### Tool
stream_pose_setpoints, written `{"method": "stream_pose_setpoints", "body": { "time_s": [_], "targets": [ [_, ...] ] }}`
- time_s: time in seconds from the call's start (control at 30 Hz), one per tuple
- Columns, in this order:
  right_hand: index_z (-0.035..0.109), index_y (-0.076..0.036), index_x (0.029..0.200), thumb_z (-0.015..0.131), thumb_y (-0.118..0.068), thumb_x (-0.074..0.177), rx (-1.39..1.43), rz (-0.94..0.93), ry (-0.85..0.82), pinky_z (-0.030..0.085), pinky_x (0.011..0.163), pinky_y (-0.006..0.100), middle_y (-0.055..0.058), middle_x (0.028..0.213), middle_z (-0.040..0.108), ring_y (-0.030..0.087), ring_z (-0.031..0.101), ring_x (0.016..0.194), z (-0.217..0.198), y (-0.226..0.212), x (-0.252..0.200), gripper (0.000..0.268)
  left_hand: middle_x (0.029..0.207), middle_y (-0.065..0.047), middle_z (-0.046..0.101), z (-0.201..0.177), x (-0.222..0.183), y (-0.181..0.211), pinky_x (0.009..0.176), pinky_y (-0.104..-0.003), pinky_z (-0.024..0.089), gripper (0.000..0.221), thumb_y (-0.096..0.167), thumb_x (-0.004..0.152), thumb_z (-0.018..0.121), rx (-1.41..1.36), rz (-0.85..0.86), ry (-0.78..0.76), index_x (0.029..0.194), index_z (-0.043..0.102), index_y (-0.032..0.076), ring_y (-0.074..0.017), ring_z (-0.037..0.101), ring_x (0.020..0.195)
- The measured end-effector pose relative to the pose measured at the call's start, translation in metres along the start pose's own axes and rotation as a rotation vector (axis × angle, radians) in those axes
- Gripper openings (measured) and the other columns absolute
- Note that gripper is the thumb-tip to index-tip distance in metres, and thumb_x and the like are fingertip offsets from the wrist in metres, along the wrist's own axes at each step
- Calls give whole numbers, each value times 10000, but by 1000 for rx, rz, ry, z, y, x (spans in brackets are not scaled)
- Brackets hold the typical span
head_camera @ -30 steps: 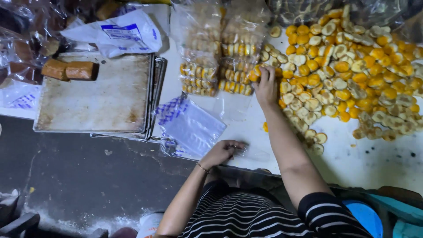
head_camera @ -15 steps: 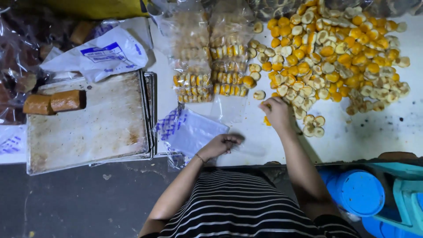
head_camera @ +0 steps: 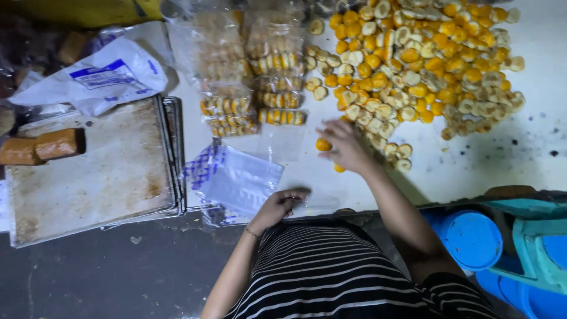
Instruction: The person places pieces of bread into clear plastic bags by hand and moves the filled bags to a separate pile on the table.
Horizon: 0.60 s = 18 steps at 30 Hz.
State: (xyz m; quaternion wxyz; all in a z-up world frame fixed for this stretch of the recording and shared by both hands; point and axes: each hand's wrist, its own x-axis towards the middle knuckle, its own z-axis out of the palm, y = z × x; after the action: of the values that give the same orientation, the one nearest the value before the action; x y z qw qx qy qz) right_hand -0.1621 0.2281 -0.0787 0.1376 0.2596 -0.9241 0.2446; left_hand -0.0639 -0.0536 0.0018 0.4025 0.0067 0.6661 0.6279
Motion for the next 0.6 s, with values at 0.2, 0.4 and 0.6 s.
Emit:
{"method": "stream_pose_setpoints", "body": {
  "time_s": [0.2, 0.4, 0.6],
  "targets": [
    [614, -98, 1379, 613, -442, 1013, -442, 95, 43, 371, 1043, 587, 137, 1242, 608, 390, 520, 1256, -40, 111, -25, 502, 979, -173, 708, 63, 22, -10, 618, -240, 573, 385, 23, 923, 483, -4, 22, -15, 1224, 723, 13, -134, 612, 678],
    [702, -218, 1379, 538, -218, 1101, -401, -78, 360, 511, 864, 354, 29, 1195, 579, 272, 610, 1062, -47, 111, -68, 323, 1036, -206, 722, 112, 32, -9, 621, -274, 583, 382, -7, 924, 486, -25, 78, 25, 1234, 710, -1, -155, 633, 669],
    [744, -69, 1242, 748, -186, 953, 234, 323, 156, 538, 923, 507, 207, 1100, 741, 435, 673, 1080, -60, 73, -112, 312, 1058, -184, 722, 123, 29, -30, 648, -270, 574, 406, -9, 900, 458, -47, 51, 37, 1220, 709, -3, -163, 637, 709]
  ]
}}
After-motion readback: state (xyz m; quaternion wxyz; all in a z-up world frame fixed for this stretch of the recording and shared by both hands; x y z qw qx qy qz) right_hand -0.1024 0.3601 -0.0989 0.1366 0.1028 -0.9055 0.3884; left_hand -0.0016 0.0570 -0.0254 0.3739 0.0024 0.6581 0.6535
